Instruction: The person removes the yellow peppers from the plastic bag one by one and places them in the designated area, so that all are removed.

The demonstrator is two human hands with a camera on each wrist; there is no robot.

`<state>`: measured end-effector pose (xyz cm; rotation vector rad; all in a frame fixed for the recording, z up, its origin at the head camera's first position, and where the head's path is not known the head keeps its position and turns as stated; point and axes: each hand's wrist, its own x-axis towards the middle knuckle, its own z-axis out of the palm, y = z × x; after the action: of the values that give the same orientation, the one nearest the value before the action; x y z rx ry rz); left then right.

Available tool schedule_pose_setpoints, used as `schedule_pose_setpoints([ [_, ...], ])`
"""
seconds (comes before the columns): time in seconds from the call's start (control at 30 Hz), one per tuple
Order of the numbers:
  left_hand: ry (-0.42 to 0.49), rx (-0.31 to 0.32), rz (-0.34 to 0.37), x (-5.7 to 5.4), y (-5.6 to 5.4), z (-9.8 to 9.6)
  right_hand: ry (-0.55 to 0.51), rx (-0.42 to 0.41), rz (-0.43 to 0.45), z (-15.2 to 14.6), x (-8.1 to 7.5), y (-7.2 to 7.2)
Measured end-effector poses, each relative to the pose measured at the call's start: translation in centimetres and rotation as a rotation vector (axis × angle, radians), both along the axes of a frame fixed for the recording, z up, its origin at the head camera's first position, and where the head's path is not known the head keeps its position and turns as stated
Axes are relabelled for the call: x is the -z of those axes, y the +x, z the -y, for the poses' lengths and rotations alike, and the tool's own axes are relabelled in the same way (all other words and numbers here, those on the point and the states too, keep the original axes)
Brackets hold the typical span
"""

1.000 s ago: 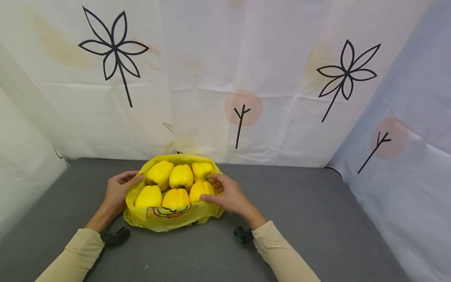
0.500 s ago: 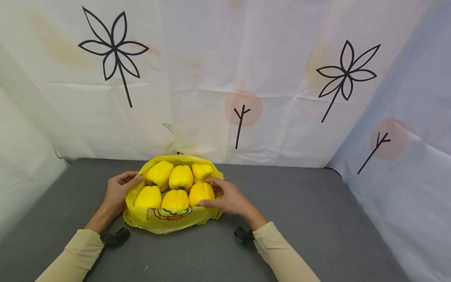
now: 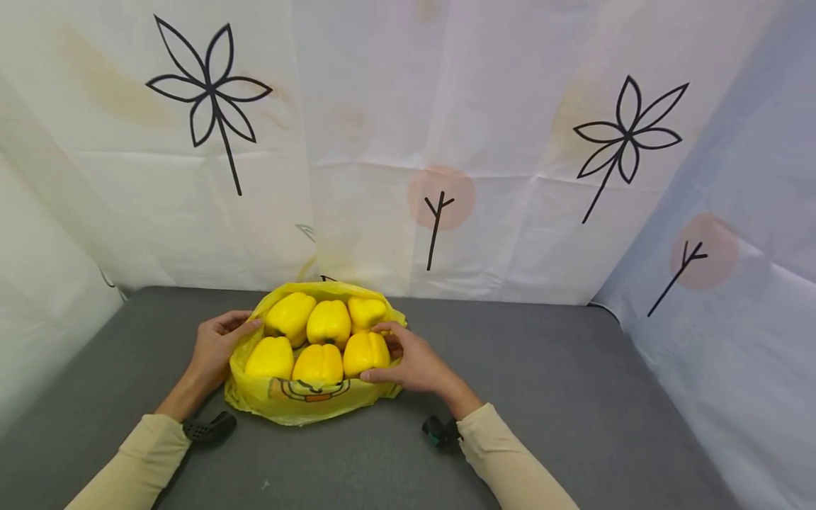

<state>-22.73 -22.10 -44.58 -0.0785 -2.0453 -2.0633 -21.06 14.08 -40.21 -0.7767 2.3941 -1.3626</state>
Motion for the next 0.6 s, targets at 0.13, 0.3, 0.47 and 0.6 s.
schedule_pose_setpoints([
  [0.13,-0.008,-0.001,-0.004,-0.07,0.0,0.0,-0.014,-0.009,0.001,-0.02,0.16,-0.14],
  [0.3,-0.015,-0.004,0.0,-0.15,-0.09,0.0,-0.037,-0.015,-0.021,-0.08,0.13,-0.18],
  [0.47,-0.011,0.001,0.005,-0.09,-0.07,0.02,-0.058,0.012,-0.035,-0.05,-0.07,0.1],
  [0.6,-0.007,0.005,0.003,0.0,-0.04,0.06,-0.089,0.057,-0.037,-0.02,-0.31,0.45],
])
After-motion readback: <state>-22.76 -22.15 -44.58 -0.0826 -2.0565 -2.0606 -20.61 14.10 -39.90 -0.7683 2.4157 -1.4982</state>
